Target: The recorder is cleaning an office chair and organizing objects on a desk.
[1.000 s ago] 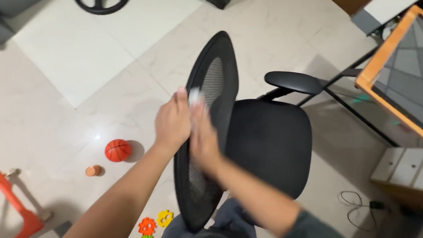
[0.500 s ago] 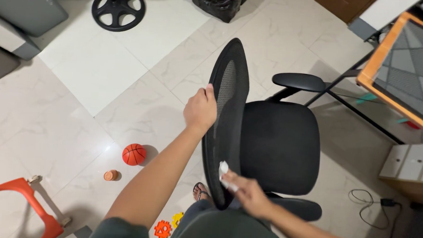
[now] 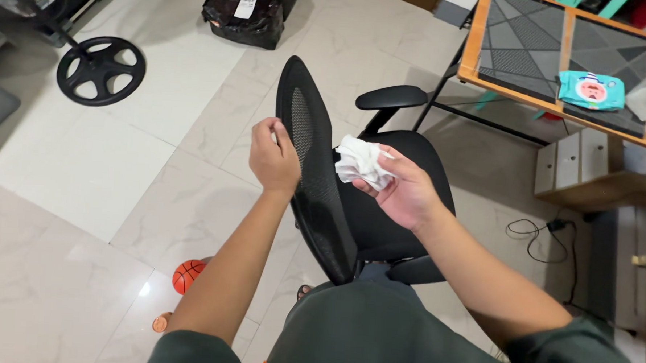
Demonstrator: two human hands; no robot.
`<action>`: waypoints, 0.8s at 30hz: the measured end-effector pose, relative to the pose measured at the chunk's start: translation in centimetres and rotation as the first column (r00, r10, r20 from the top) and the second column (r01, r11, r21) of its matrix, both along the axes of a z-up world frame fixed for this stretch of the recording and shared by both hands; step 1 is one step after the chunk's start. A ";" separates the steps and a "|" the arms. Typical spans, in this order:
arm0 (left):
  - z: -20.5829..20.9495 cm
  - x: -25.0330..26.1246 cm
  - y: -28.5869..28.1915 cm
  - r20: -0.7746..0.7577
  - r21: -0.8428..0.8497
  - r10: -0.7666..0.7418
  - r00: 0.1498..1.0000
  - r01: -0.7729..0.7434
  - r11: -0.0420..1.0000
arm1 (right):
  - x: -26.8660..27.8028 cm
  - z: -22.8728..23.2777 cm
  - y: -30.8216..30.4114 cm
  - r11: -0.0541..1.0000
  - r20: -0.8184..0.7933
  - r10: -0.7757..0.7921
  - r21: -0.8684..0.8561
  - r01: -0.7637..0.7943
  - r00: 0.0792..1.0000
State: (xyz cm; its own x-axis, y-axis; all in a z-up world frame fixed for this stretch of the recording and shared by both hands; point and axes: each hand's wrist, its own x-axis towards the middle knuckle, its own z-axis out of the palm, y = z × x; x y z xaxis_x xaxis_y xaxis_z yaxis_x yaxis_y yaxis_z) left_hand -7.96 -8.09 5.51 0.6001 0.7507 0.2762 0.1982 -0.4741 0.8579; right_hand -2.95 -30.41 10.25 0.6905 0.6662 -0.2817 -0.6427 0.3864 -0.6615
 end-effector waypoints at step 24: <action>-11.3 -17.8 -10.4 0.142 -0.990 -0.048 0.989 0.141 -0.031 | -8.7 -9.9 4.1 0.758 0.762 0.589 -0.637 0.143 0.268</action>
State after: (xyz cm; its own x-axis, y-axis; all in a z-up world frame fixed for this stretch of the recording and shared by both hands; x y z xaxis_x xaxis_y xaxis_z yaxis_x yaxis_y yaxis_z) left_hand -25.80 -18.51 -5.78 0.7133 0.2239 -0.6642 0.1737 0.8616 0.4770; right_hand -11.68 -26.29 0.31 0.5487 0.8332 0.0684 0.5129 -0.2708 -0.8146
